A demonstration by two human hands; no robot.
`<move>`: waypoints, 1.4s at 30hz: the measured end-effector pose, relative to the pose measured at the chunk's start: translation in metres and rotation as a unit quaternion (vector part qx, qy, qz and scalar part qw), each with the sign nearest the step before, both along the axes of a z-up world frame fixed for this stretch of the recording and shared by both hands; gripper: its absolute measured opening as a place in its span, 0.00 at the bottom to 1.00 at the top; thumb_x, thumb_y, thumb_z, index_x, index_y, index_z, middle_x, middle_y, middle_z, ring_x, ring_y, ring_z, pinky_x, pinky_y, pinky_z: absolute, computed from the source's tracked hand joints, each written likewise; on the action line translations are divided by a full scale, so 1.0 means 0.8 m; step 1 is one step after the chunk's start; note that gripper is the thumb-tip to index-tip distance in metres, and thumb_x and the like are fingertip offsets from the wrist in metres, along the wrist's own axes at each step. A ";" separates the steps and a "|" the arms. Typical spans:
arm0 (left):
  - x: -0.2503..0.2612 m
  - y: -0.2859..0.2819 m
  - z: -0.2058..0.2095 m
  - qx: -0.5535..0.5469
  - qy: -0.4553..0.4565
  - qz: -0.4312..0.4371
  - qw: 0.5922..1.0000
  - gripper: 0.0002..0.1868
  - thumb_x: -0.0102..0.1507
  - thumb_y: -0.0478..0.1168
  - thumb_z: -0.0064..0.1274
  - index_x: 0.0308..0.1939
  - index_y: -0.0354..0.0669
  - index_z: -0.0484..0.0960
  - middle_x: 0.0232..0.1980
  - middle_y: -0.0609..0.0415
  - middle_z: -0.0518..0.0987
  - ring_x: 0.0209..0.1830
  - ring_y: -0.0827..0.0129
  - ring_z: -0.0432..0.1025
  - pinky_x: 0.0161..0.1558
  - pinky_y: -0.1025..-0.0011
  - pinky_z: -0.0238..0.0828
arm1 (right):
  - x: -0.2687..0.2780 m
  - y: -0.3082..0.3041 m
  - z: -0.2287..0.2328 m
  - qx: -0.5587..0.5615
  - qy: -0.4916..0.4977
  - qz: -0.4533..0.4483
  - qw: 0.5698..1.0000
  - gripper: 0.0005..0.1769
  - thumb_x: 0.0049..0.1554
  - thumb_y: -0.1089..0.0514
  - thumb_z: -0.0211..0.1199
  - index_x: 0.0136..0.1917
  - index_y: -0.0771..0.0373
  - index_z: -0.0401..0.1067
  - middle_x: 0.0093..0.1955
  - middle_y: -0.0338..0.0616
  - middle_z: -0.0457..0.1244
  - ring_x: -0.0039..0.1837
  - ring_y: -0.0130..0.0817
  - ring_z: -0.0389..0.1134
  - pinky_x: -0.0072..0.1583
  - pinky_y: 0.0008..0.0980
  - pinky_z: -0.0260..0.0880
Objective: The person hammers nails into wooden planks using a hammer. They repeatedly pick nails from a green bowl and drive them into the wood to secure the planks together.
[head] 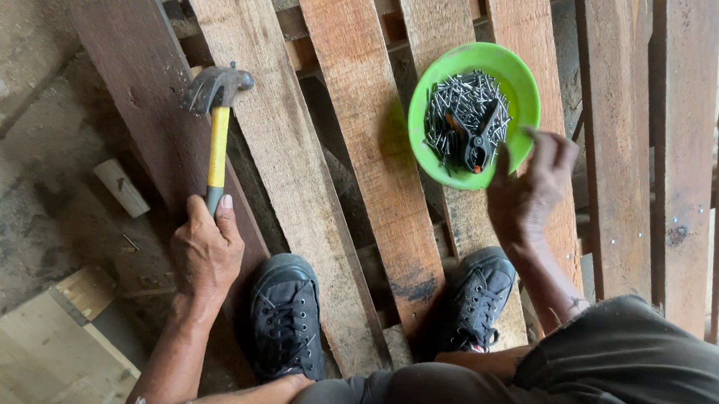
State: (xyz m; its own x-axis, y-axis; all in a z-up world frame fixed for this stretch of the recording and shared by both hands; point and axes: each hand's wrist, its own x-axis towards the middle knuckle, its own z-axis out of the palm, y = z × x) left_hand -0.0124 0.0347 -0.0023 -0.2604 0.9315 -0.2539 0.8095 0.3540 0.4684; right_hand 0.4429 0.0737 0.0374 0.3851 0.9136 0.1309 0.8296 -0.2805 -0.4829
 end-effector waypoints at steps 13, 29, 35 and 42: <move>-0.005 0.001 -0.011 0.001 -0.003 -0.002 1.000 0.20 0.80 0.55 0.46 0.44 0.43 0.73 0.29 0.33 0.82 0.31 0.35 0.82 0.30 0.46 0.77 | -0.062 0.056 0.006 -0.028 -0.157 0.321 0.934 0.07 0.61 0.53 0.76 0.50 0.56 0.83 0.51 0.43 0.62 0.54 0.47 0.66 0.55 0.45 0.63; 0.006 0.006 0.016 -0.020 -0.025 0.003 0.999 0.20 0.79 0.58 0.45 0.44 0.47 0.72 0.30 0.35 0.84 0.33 0.39 0.84 0.32 0.47 0.80 | -0.043 0.088 -0.003 -0.102 -0.107 0.396 0.906 0.07 0.63 0.56 0.76 0.49 0.60 0.82 0.46 0.48 0.71 0.47 0.44 0.75 0.53 0.41 0.76; 0.003 0.005 0.017 0.005 -0.021 0.010 1.000 0.20 0.78 0.57 0.45 0.43 0.47 0.73 0.30 0.37 0.85 0.33 0.40 0.84 0.31 0.47 0.80 | -0.047 0.065 -0.036 -0.052 -0.077 0.337 0.937 0.11 0.57 0.56 0.79 0.47 0.62 0.79 0.43 0.51 0.68 0.46 0.59 0.74 0.51 0.54 0.74; 0.004 0.000 0.013 0.000 0.001 -0.007 1.000 0.19 0.77 0.58 0.45 0.44 0.49 0.72 0.29 0.39 0.85 0.30 0.42 0.84 0.30 0.47 0.81 | -0.083 0.101 0.086 -0.061 -0.092 0.352 0.929 0.05 0.75 0.54 0.61 0.61 0.54 0.67 0.43 0.43 0.71 0.45 0.59 0.76 0.50 0.56 0.75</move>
